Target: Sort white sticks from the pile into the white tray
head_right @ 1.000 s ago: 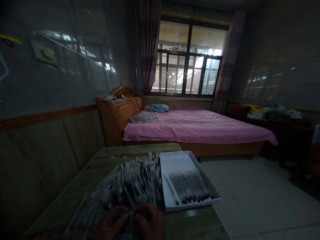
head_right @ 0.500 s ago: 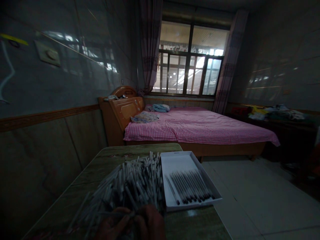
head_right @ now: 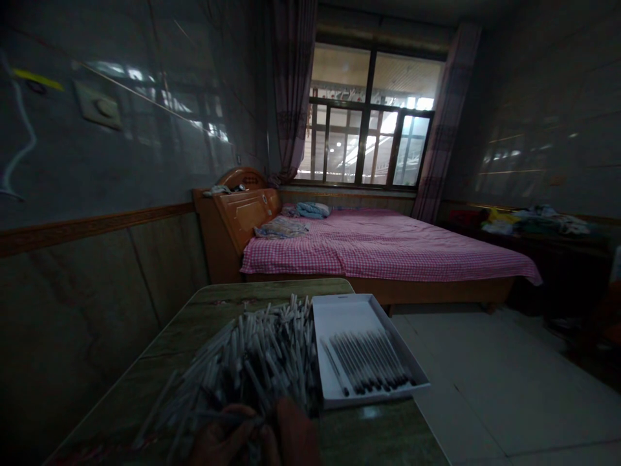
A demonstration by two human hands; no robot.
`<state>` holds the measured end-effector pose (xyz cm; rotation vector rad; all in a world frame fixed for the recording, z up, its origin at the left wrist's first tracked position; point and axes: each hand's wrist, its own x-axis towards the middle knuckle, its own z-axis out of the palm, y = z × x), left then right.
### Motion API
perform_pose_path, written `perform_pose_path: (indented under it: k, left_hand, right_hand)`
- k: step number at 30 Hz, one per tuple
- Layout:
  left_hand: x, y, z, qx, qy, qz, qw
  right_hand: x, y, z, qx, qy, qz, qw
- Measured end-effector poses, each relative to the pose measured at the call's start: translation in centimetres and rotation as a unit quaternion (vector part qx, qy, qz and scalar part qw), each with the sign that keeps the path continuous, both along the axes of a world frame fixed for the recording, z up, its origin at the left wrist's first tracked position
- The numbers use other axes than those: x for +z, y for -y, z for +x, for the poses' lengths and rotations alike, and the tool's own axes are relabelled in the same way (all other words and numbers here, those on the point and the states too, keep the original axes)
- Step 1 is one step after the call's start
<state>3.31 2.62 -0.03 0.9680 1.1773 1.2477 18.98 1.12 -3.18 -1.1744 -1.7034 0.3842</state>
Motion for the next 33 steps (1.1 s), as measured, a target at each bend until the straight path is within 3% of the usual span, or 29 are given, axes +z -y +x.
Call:
perform_pose_path:
  k: [4,10,14,18,22,27,31,33]
  left_hand:
    - [0.1,-0.2,-0.5,-0.035,-0.012,-0.003,0.999]
    - [0.1,0.2,0.3,0.002,0.013,0.005,1.0]
    - [0.2,0.6,0.9,0.019,0.022,0.014,0.999]
    - [0.5,0.4,0.5,0.001,0.008,-0.006,1.0]
    - [0.6,0.2,0.1,-0.025,-0.019,0.0,1.0]
    - [0.7,0.2,0.3,-0.034,-0.036,0.003,0.999]
    - [1.6,0.1,0.1,-0.037,-0.057,0.023,0.997]
    - [2.4,-0.1,-0.8,-0.043,-0.055,0.013,0.997]
  right_hand:
    - [-0.5,0.1,0.3,0.001,0.016,0.019,1.0]
    - [-1.3,-0.1,0.3,-0.011,0.039,0.0,0.999]
    - [-1.9,0.0,0.9,-0.017,0.056,0.027,0.998]
    - [-1.1,-0.3,1.1,0.053,0.039,-0.029,0.997]
    - [-0.2,-0.1,0.6,0.026,-0.024,-0.058,0.998]
    - [0.5,-0.2,1.0,0.075,-0.036,-0.097,0.992]
    - [1.2,-0.3,1.4,0.132,-0.046,-0.16,0.977]
    - [1.5,-0.4,1.4,0.1,-0.09,-0.18,0.974]
